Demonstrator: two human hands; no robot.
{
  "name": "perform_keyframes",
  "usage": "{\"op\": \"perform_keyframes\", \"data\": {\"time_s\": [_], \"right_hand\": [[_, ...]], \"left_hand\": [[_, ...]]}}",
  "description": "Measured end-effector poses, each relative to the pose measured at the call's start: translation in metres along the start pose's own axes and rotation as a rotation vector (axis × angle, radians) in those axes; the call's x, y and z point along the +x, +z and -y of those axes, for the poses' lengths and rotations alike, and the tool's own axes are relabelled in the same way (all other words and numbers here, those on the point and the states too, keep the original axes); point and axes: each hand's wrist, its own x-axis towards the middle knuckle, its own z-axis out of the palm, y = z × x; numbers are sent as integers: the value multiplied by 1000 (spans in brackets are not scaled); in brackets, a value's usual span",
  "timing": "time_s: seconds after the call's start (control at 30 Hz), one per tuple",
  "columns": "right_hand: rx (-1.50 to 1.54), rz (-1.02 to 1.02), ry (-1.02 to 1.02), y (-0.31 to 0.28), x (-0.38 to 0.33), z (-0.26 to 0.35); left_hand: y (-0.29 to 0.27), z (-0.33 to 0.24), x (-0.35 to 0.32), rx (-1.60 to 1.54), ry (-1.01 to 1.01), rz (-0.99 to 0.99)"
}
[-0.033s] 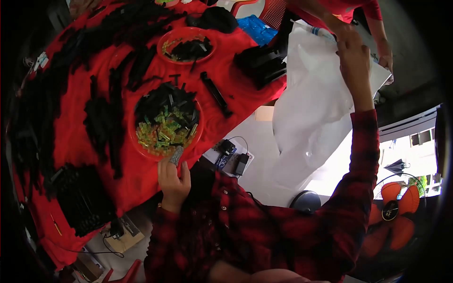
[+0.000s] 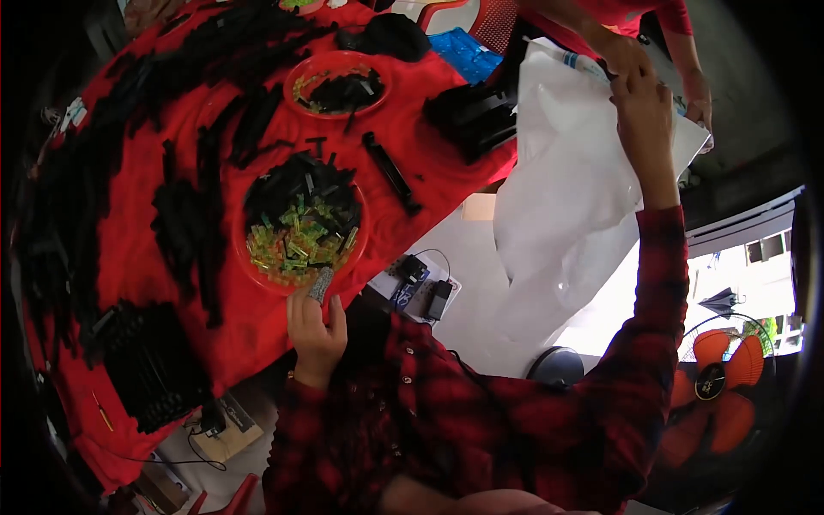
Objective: The person assembles components by inserting small plastic pieces into black plastic frames by hand and adding them to a stack. The person then assists with opening a large plastic bag before assembling additional plastic frames.
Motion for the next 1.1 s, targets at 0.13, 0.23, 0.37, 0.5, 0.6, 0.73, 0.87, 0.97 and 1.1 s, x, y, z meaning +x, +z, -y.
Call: {"op": "perform_keyframes", "data": {"time_s": [0.13,0.23,0.37,0.5,0.6,0.73,0.87,0.97,1.1], "right_hand": [[141,88,14,-42,-24,15],[163,-7,-7,-67,-46,15],[235,-24,0,-96,-74,24],[274,21,-43,-118,-108,33],[238,-117,-22,-136,-146,28],[257,-130,1,-166,-179,38],[324,-108,61,-164,-213,42],[329,-199,-53,-149,-233,23],[521,-395,-16,-116,-243,43]], "left_hand": [[0,-8,5,-8,13,-10],[3,-10,7,-74,11,33],[8,-11,5,-87,19,33],[9,-17,5,-82,37,25],[16,-21,14,-164,54,81],[9,-21,29,-292,-123,144],[8,-46,73,-586,-249,-122],[26,-72,104,-615,-137,-116],[29,-105,127,-644,-68,20]]}}
